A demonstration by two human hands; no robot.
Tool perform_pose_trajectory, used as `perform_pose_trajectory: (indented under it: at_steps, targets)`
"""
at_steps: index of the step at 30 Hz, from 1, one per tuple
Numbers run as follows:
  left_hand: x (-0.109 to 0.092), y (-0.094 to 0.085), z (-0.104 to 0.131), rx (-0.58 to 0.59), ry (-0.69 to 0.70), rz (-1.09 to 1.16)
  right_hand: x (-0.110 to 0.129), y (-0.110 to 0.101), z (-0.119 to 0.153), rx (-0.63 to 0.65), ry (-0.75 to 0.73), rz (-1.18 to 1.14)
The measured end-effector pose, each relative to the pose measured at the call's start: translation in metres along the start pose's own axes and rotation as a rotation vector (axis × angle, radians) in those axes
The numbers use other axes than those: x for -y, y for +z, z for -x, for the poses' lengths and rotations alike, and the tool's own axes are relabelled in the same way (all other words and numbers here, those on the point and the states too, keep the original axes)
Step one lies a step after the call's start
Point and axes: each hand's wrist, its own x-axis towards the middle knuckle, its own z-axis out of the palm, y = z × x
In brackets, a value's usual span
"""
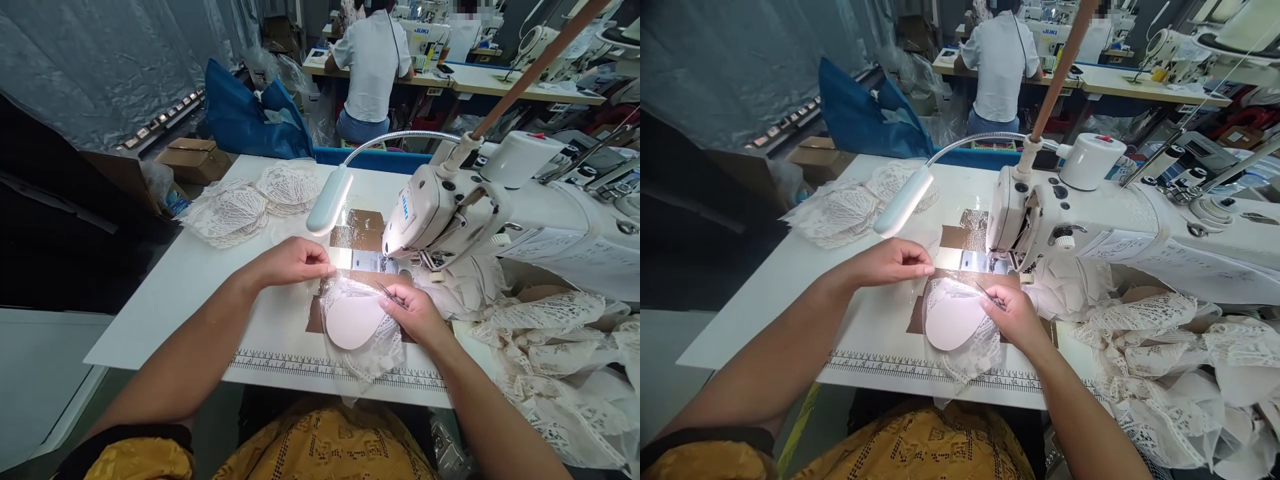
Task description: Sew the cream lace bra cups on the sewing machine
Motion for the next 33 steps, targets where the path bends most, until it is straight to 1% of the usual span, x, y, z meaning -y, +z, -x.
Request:
perform_pose_trajectory:
  at_steps: [2, 3, 5, 7, 10, 12, 14, 16, 18, 21, 23, 27, 28, 30, 31, 33]
  targets:
    - [-0.002, 0.000, 0.007, 0.108, -0.106, -0.022, 0.000, 0.000, 0.000, 0.001, 0.005, 0.010]
    - [-0.001, 0.003, 0.009, 0.161, -0.147, -0.003, 0.000, 0.000, 0.001, -0.003, 0.000, 0.016]
    - [0.004, 0.014, 0.010, 0.224, -0.191, 0.116, 0.000, 0.000, 0.000, -0.008, -0.010, 0.026]
    - [0.010, 0.028, 0.008, 0.204, -0.180, 0.278, -0.002, 0.000, 0.000, -0.005, -0.023, 0.031]
    - [0.015, 0.044, 0.003, 0.092, -0.099, 0.418, -0.003, -0.003, 0.001, 0.049, -0.077, 0.072]
    - [0.013, 0.047, 0.001, 0.052, -0.049, 0.447, -0.004, -0.006, 0.002, 0.131, -0.142, 0.142]
    - [0.010, 0.045, 0.001, 0.049, -0.030, 0.486, -0.005, -0.008, 0.002, 0.203, -0.224, 0.226]
    - [0.006, 0.043, 0.003, 0.060, -0.033, 0.549, -0.005, -0.008, 0.002, 0.231, -0.274, 0.280]
    - [0.003, 0.044, 0.003, 0.082, -0.051, 0.638, -0.007, -0.008, 0.000, 0.185, -0.278, 0.285]
    - [0.000, 0.050, 0.002, 0.116, -0.111, 0.772, -0.011, -0.007, -0.001, 0.034, -0.244, 0.212]
    - [-0.002, 0.057, -0.001, 0.104, -0.148, 0.839, -0.013, -0.007, -0.001, -0.049, -0.224, 0.156]
    - [-0.007, 0.071, -0.007, 0.078, -0.144, 0.975, -0.011, -0.007, 0.000, -0.112, -0.213, 0.174]
    - [-0.008, 0.072, -0.007, 0.071, -0.139, 0.981, -0.010, -0.007, 0.000, -0.124, -0.211, 0.206]
    - [-0.010, 0.073, -0.008, 0.063, -0.149, 0.935, -0.009, -0.007, 0.000, -0.188, -0.193, 0.301]
    - [-0.011, 0.071, -0.008, 0.070, -0.156, 0.896, -0.009, -0.007, -0.001, -0.238, -0.178, 0.358]
    - [-0.011, 0.063, -0.005, 0.122, -0.160, 0.781, -0.010, -0.009, -0.002, -0.339, -0.157, 0.465]
